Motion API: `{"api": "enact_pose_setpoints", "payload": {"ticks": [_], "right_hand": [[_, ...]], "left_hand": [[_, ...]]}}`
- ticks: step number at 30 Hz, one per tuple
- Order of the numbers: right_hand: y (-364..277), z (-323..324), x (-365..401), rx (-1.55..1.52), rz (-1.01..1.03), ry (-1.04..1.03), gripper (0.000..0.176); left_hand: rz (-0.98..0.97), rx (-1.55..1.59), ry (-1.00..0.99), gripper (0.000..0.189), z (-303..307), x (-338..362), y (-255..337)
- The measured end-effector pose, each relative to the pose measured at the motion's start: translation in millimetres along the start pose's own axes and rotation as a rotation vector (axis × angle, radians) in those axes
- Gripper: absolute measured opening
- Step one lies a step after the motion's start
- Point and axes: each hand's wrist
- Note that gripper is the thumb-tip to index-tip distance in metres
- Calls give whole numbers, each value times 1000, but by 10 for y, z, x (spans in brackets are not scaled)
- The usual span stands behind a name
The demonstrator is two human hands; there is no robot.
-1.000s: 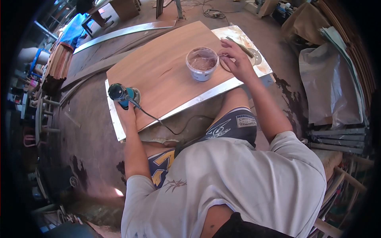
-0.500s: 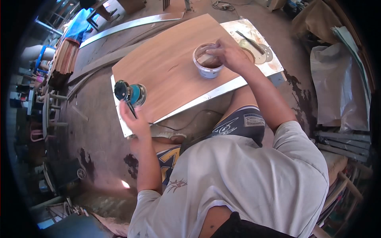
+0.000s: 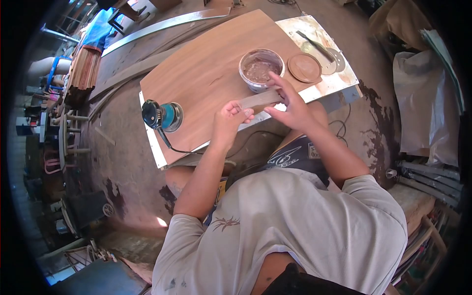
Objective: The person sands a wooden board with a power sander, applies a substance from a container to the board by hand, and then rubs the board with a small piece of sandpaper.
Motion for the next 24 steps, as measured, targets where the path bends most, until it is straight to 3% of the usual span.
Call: {"api": "enact_pose_setpoints", "payload": {"ticks": [1, 3, 7, 9, 12, 14, 15, 17, 19, 21, 23, 24], "right_hand": [[5, 4, 41, -2, -4, 4, 71], [-14, 16, 108, -589, -386, 46, 77], [-38, -78, 87, -753, -424, 172, 62], [-11, -69, 71, -554, -466, 214, 43], [99, -25, 4, -542, -432, 268, 30], [11, 84, -128, -382, -360, 326, 30], [-51, 131, -218, -221, -287, 379, 30], [1, 262, -448, -47, -226, 378, 30], [-87, 351, -717, 399, -150, 117, 30], [-122, 280, -946, 423, -241, 51, 30], [0, 248, -1136, 709, -249, -111, 33], [75, 262, -1213, 709, -250, -108, 33]], "left_hand": [[39, -43, 22, 17, -50, -21, 41], [84, -90, 40, 13, -148, -54, 90], [138, 135, -24, 17, -233, -183, 101], [156, 197, -39, 21, -228, -250, 70], [175, 142, -60, 21, -229, -320, 26], [-66, -63, 6, 44, -254, -318, -14], [-65, -64, 6, 44, -182, -388, -125], [-355, -485, 282, 71, 27, -607, -402], [-424, -601, 276, 79, -9, -773, -419], [-493, -711, 268, 86, -86, -948, -405], [-252, -635, -11, 97, -215, -1090, -275], [-252, -636, -14, 97, -289, -1107, -232]]}}
Point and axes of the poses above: each hand's wrist, its own x-axis away from the middle knuckle, its own z-axis out of the back of the hand, y = z × x, and after that the axes turned 5 degrees about -x, right-handed
